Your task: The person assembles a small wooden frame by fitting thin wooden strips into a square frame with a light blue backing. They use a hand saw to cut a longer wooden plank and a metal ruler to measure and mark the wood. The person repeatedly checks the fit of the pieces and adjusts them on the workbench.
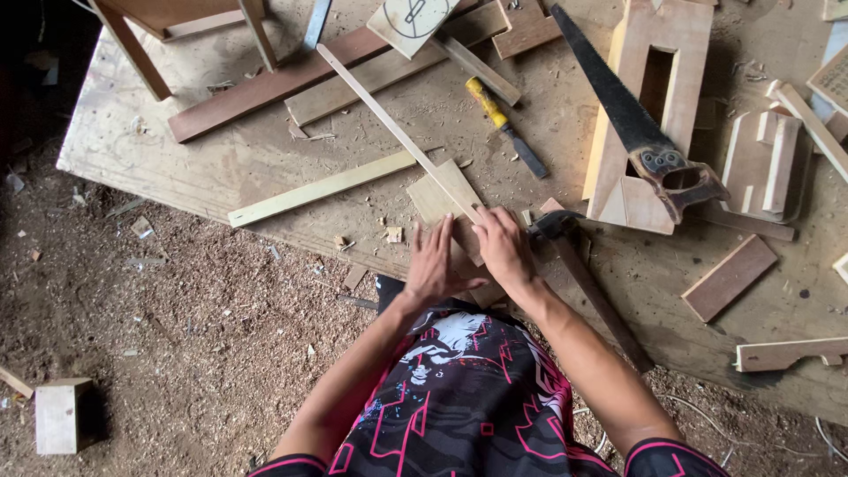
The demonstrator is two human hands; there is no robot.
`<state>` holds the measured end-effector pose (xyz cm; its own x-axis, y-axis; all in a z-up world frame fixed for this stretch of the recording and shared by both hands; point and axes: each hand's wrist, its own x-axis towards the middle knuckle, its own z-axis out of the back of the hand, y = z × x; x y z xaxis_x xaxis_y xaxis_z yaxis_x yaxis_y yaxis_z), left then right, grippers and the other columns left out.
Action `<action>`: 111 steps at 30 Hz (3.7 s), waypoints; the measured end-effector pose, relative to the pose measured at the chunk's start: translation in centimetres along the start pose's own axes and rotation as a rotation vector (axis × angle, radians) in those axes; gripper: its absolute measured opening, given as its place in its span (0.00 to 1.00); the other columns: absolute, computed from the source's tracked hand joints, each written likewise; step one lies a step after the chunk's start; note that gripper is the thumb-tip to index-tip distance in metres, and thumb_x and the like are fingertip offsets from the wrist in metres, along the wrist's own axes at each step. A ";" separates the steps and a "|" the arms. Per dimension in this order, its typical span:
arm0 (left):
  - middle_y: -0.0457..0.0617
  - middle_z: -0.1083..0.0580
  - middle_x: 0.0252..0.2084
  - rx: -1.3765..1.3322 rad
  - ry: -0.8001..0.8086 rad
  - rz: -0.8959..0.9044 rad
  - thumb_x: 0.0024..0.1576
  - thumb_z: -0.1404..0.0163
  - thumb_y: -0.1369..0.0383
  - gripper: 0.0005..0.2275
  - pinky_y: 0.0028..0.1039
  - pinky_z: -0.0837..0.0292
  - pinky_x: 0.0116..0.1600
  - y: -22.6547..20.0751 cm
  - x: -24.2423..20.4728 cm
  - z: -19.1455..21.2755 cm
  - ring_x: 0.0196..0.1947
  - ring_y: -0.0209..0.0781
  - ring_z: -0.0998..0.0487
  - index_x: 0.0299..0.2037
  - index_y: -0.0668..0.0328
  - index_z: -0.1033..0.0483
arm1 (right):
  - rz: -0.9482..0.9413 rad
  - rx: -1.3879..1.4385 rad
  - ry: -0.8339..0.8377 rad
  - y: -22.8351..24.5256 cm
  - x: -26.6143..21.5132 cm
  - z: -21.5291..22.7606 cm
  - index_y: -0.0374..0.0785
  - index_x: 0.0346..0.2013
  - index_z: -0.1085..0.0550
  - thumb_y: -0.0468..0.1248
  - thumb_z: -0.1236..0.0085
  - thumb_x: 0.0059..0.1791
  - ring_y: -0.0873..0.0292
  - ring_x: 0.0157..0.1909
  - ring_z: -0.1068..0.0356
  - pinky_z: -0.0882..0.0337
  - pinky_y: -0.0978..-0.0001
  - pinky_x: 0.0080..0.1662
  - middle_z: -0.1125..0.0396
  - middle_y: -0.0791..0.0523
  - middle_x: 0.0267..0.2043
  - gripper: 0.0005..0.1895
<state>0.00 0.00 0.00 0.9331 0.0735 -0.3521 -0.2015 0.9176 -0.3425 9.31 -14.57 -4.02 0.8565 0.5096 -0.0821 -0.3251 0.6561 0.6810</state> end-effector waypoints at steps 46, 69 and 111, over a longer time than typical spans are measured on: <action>0.56 0.36 0.66 -0.354 -0.474 -0.070 0.40 0.31 0.50 0.55 0.56 0.59 0.76 2.8 1.9 -0.6 0.68 0.54 0.34 0.76 0.57 0.53 | 0.051 0.022 -0.111 3.1 -3.9 3.6 0.35 0.51 0.24 0.37 0.32 0.46 0.47 0.47 0.27 0.27 0.58 0.48 0.29 0.49 0.46 0.20; 0.63 0.38 0.70 -0.142 -0.510 -0.157 0.55 0.39 0.54 0.34 0.55 0.57 0.78 16.0 1.6 2.7 0.73 0.60 0.41 0.68 0.59 0.39 | -0.163 -0.321 0.397 4.3 2.0 0.1 0.69 0.77 0.59 0.55 0.53 0.59 0.46 0.50 0.26 0.18 0.55 0.37 0.53 0.40 0.77 0.36; 0.66 0.37 0.63 -1.878 0.357 -0.187 0.74 0.58 0.57 0.26 0.44 0.40 0.70 5.8 9.1 -2.0 0.66 0.59 0.35 0.66 0.81 0.46 | 0.321 0.184 -0.514 9.6 0.1 5.4 0.47 0.83 0.64 0.44 0.61 0.64 0.43 0.59 0.31 0.26 0.49 0.57 0.43 0.41 0.72 0.37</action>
<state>6.72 5.22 -6.88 0.9316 -0.2570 -0.2570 -0.3634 -0.6514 -0.6661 8.43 -11.22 6.45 0.8258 0.3026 0.4759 -0.5626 0.3852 0.7315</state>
